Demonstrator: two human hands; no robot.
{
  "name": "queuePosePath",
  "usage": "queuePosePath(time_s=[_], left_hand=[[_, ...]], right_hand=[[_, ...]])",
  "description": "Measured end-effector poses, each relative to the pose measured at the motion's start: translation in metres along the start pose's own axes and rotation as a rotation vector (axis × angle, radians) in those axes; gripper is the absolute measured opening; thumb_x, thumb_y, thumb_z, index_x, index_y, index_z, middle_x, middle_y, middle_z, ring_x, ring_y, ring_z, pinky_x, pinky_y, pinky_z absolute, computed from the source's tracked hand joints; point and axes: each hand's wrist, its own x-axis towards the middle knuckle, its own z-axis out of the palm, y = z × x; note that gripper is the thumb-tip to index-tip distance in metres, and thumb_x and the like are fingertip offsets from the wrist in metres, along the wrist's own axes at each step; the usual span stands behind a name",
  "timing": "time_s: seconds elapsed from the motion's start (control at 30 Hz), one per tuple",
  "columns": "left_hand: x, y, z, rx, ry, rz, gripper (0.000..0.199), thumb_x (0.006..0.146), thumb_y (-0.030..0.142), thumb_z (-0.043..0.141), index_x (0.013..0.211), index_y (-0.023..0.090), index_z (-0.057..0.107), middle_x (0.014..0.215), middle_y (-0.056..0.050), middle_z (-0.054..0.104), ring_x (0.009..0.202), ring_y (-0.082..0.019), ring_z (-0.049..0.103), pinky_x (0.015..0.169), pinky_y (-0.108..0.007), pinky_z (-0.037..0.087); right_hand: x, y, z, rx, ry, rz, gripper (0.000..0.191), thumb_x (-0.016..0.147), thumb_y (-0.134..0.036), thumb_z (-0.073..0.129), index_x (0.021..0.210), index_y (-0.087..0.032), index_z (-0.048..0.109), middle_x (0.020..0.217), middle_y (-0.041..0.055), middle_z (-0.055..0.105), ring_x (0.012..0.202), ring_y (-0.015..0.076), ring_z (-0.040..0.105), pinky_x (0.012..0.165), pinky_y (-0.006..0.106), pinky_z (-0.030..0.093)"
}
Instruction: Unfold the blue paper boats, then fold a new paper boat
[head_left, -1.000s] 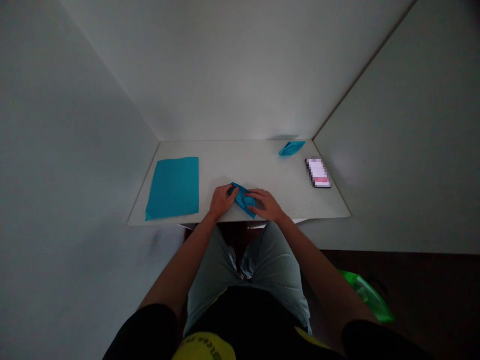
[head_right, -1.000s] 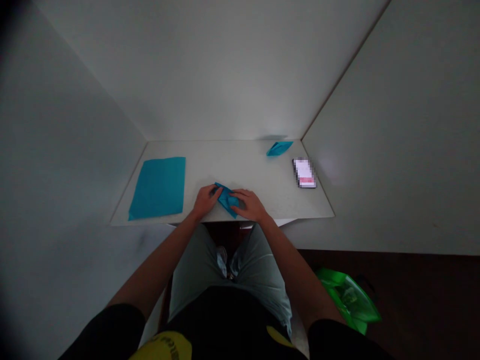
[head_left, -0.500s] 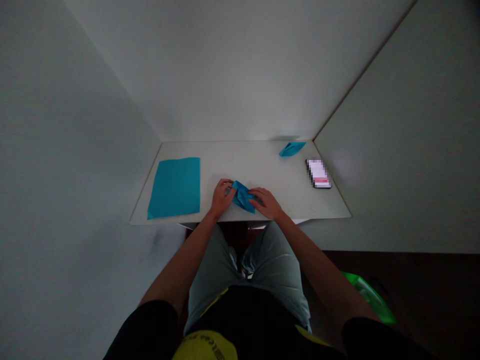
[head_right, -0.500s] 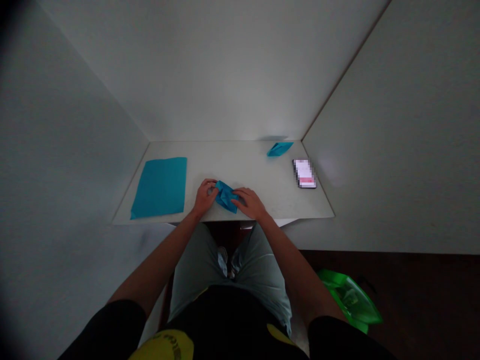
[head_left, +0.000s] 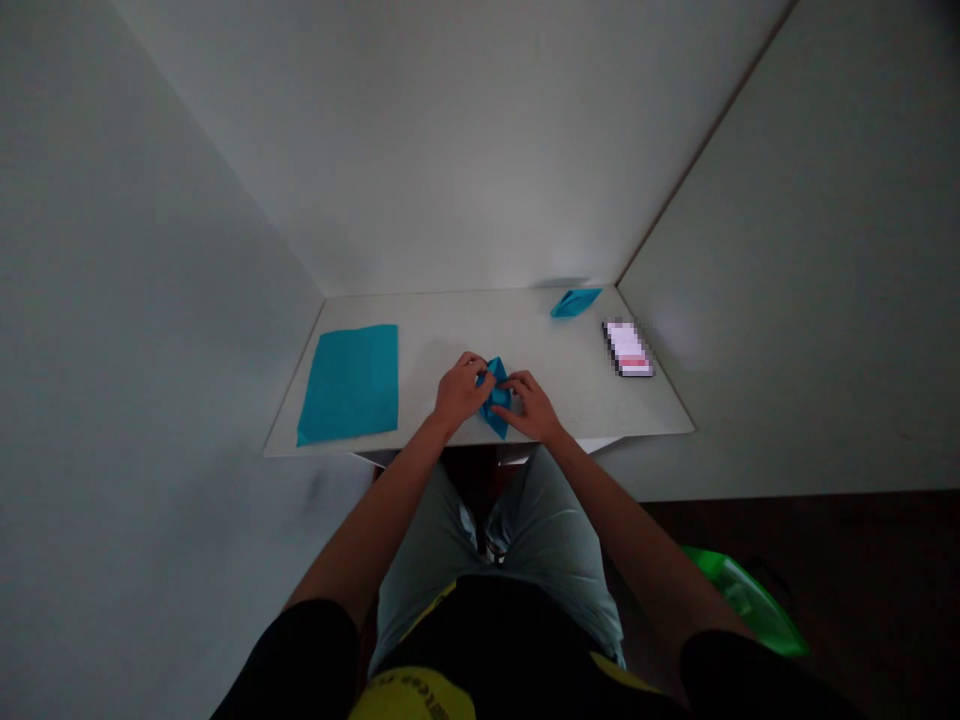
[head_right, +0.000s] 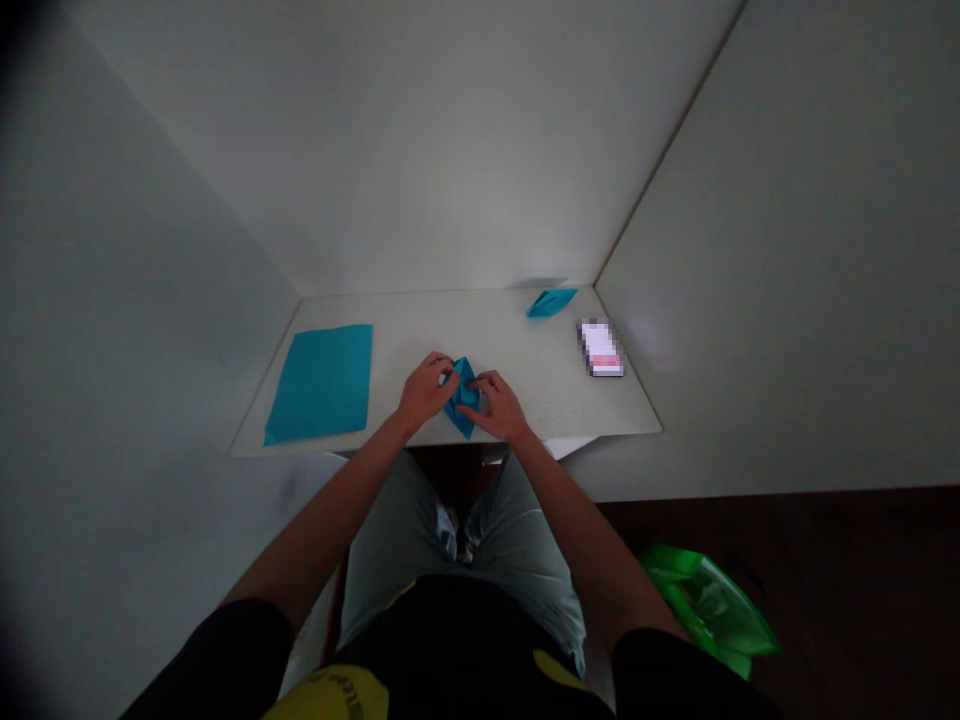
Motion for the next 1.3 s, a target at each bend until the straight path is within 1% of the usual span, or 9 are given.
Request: queuePosePath(time_s=[0.13,0.3,0.5,0.7,0.87,1.0,1.1,1.2,1.3], left_hand=[[-0.005,0.017,0.006,0.063,-0.067,-0.046,0.013,0.099,0.023,0.064,0.086,0.023,0.067,0.11,-0.005,0.072,0.093,-0.019,0.069,0.082,-0.031,0.053],[-0.003,0.02,0.006,0.061,-0.056,-0.112,0.013,0.098,0.024,0.065,0.086,0.023,0.069,0.11,-0.007,0.073,0.091,-0.021,0.07,0.082,-0.032,0.052],[0.004,0.012,-0.005,-0.097,-0.031,-0.259,0.016,0.098,0.024,0.06,0.085,0.022,0.067,0.089,-0.002,0.075,0.077,-0.019,0.068,0.08,-0.031,0.051],[0.014,0.002,-0.012,-0.216,-0.004,-0.298,0.028,0.103,0.025,0.049,0.076,0.022,0.057,0.076,0.002,0.068,0.078,-0.017,0.065,0.075,-0.029,0.047],[0.009,-0.004,-0.009,-0.215,0.067,-0.354,0.022,0.106,0.037,0.054,0.092,0.022,0.062,0.097,-0.004,0.077,0.089,-0.019,0.07,0.083,-0.031,0.051],[-0.008,-0.009,0.003,-0.368,-0.062,-0.364,0.043,0.097,0.047,0.075,0.129,0.021,0.063,0.124,-0.012,0.079,0.095,-0.022,0.077,0.085,-0.033,0.058],[-0.016,-0.015,0.013,-0.45,-0.14,-0.364,0.03,0.104,0.042,0.064,0.121,0.019,0.072,0.119,-0.011,0.082,0.101,-0.023,0.077,0.09,-0.035,0.061],[-0.017,-0.02,0.02,-0.525,-0.196,-0.43,0.039,0.11,0.042,0.049,0.105,0.015,0.077,0.101,-0.009,0.084,0.091,-0.024,0.077,0.086,-0.036,0.063],[-0.015,-0.017,0.02,-0.571,-0.195,-0.4,0.04,0.11,0.038,0.046,0.121,0.016,0.078,0.111,-0.009,0.084,0.099,-0.024,0.079,0.091,-0.038,0.065]], right_hand=[[0.002,0.002,0.0,0.009,0.051,0.076,0.028,0.09,-0.044,0.079,0.106,-0.024,0.068,0.113,0.0102,0.063,0.108,0.0291,0.065,0.097,0.047,0.058],[0.002,0.002,-0.001,0.072,0.041,0.171,0.016,0.089,-0.029,0.065,0.104,-0.025,0.064,0.104,0.007,0.067,0.092,0.0246,0.064,0.084,0.04,0.056],[0.003,0.003,0.001,0.251,0.032,0.313,0.036,0.084,-0.035,0.067,0.117,-0.024,0.055,0.098,0.0027,0.069,0.074,0.0191,0.063,0.069,0.034,0.051],[0.004,0.002,-0.002,0.379,-0.062,0.32,0.055,0.083,-0.037,0.072,0.133,-0.026,0.051,0.084,-0.0052,0.062,0.065,0.015,0.057,0.061,0.028,0.046],[0.004,0.001,-0.003,0.36,0.013,0.312,0.048,0.088,-0.036,0.066,0.133,-0.026,0.054,0.077,-0.0067,0.057,0.064,0.0155,0.055,0.061,0.029,0.044],[0.004,0.004,-0.002,0.34,0.061,0.304,0.044,0.092,-0.036,0.063,0.134,-0.027,0.052,0.078,-0.0065,0.056,0.064,0.016,0.056,0.061,0.029,0.045],[0.003,0.007,-0.001,0.313,0.09,0.281,0.036,0.094,-0.036,0.062,0.127,-0.027,0.053,0.088,-0.0028,0.059,0.066,0.016,0.055,0.062,0.03,0.048],[0.003,0.008,0.0,0.206,0.126,0.218,0.022,0.095,-0.033,0.062,0.115,-0.026,0.06,0.107,0.0055,0.058,0.079,0.0192,0.058,0.069,0.035,0.055],[0.002,0.006,0.0,0.063,0.177,0.175,0.018,0.095,-0.034,0.067,0.11,-0.025,0.066,0.116,0.0097,0.053,0.101,0.0264,0.061,0.089,0.045,0.059]])
